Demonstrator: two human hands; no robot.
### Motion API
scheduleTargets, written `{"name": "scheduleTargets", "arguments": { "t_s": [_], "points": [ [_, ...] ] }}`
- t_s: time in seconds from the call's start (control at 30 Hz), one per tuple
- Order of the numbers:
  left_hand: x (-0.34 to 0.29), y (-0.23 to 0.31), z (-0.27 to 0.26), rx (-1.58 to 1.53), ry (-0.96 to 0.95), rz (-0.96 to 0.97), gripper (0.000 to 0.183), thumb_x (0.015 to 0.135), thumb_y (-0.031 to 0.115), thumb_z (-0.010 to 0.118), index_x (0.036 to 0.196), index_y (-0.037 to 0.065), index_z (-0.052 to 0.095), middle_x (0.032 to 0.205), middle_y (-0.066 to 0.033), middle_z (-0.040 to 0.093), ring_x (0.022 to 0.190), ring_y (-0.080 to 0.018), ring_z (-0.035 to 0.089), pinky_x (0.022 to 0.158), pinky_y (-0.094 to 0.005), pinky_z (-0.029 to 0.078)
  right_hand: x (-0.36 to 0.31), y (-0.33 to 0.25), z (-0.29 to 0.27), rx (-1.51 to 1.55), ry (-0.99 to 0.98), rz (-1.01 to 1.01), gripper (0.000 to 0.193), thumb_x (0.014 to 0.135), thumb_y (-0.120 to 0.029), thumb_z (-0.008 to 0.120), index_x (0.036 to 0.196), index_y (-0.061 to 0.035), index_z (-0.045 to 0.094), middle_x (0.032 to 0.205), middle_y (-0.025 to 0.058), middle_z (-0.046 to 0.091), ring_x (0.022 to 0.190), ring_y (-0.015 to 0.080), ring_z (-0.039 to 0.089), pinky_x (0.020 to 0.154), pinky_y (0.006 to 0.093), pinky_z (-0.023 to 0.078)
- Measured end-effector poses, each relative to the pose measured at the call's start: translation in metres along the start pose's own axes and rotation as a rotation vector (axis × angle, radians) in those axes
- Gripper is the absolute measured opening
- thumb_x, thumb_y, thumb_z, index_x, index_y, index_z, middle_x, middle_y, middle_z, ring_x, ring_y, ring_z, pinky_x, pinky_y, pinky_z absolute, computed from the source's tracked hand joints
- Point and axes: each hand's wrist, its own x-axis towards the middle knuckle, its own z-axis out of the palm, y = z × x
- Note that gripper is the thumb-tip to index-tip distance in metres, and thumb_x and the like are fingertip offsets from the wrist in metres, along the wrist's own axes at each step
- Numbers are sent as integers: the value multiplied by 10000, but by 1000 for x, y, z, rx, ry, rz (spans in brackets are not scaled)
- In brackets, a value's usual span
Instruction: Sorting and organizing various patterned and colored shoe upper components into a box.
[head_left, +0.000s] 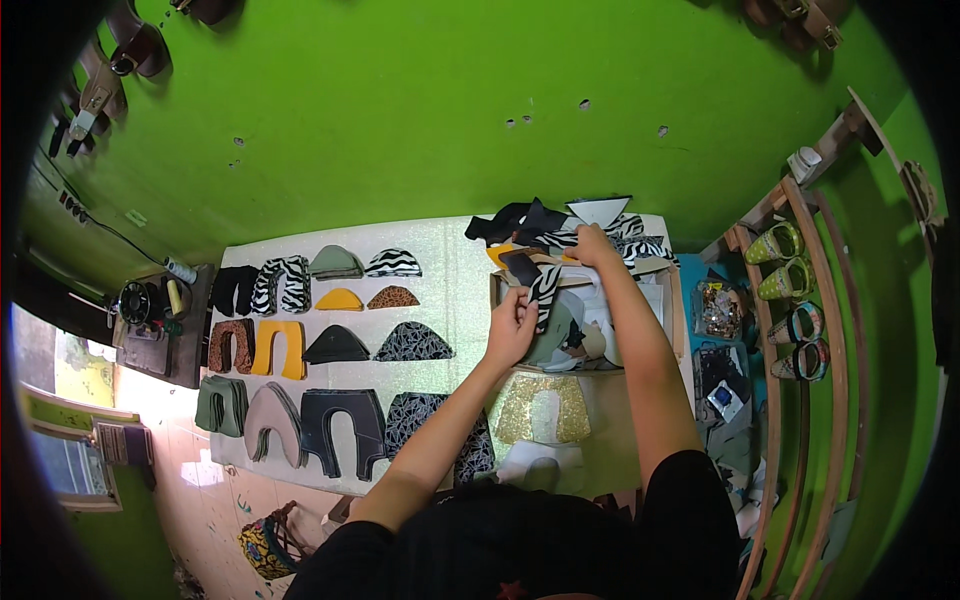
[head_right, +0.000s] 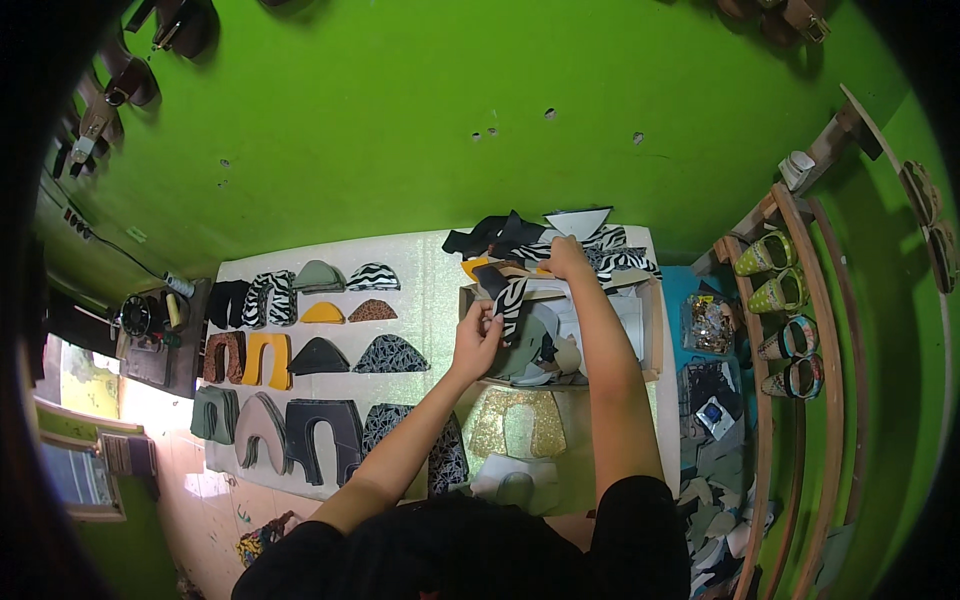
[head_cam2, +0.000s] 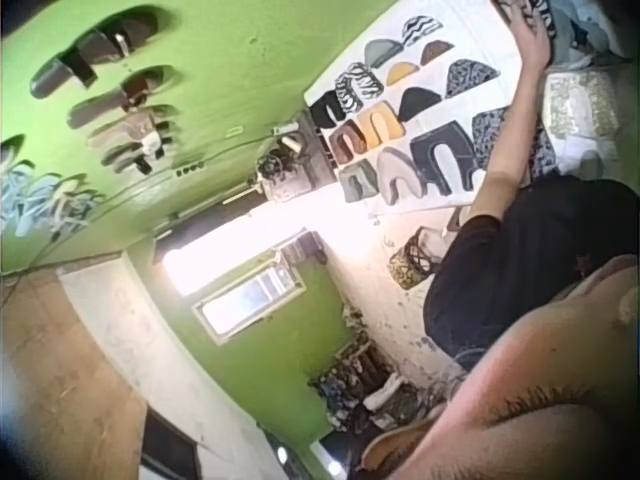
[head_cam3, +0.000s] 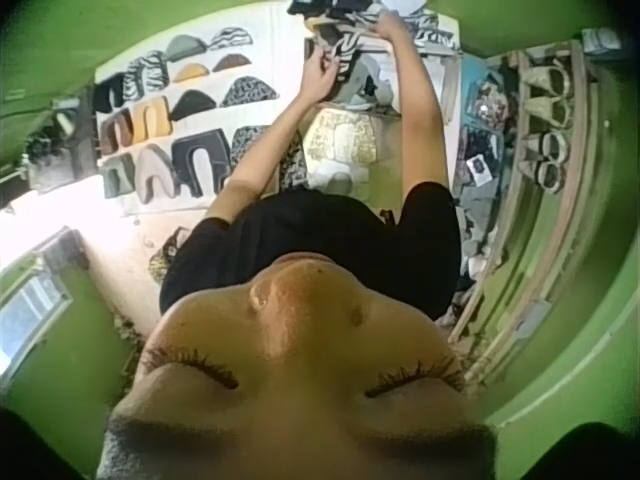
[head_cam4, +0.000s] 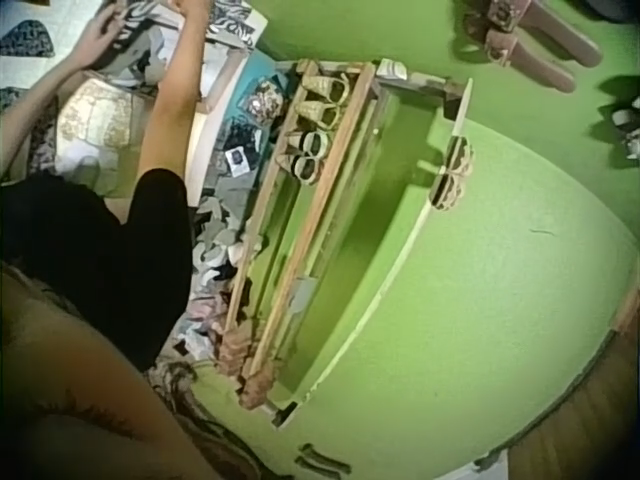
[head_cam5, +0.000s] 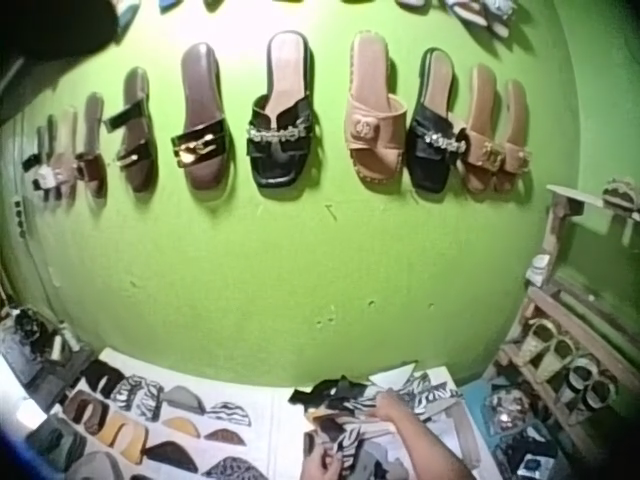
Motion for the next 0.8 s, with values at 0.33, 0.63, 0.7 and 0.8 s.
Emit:
{"name": "scheduleTargets", "arguments": {
  "t_s": [0.33, 0.63, 0.7, 0.8],
  "points": [
    [-4, 10, 1, -117, 108, 28, 133, 871, 49, 444, 984, -19, 429, 766, -39, 501, 566, -61, 509, 494, -192, 446, -39, 6, -28, 301, 219, -97, 506, 654, -305, 669, 1008, 44, 574, 1000, 276, 542, 944, 379, 522, 847, 389, 410],
    [-6, 3, 4, -184, 146, 101, 145, 898, 75, 403, 1012, -11, 380, 828, -79, 547, 594, -81, 521, 480, -193, 445, -150, -8, -23, 582, 267, -154, 500, 638, -188, 704, 1065, 5, 528, 990, 190, 552, 938, 310, 534, 822, 352, 418],
    [-8, 4, 4, -164, 116, 94, 145, 898, 79, 407, 1011, -9, 387, 822, -72, 546, 592, -77, 517, 475, -190, 440, -166, -10, -21, 585, 300, -144, 493, 631, -164, 707, 1058, 7, 531, 988, 188, 561, 933, 304, 543, 821, 349, 421],
    [-11, 4, 0, -204, 70, 59, 163, 889, 98, 440, 1017, -1, 420, 792, -43, 540, 592, -65, 506, 481, -186, 439, -185, -17, -22, 666, 248, -63, 486, 610, -97, 709, 1054, 2, 536, 976, 189, 581, 917, 302, 561, 814, 342, 430]
  ]
}}
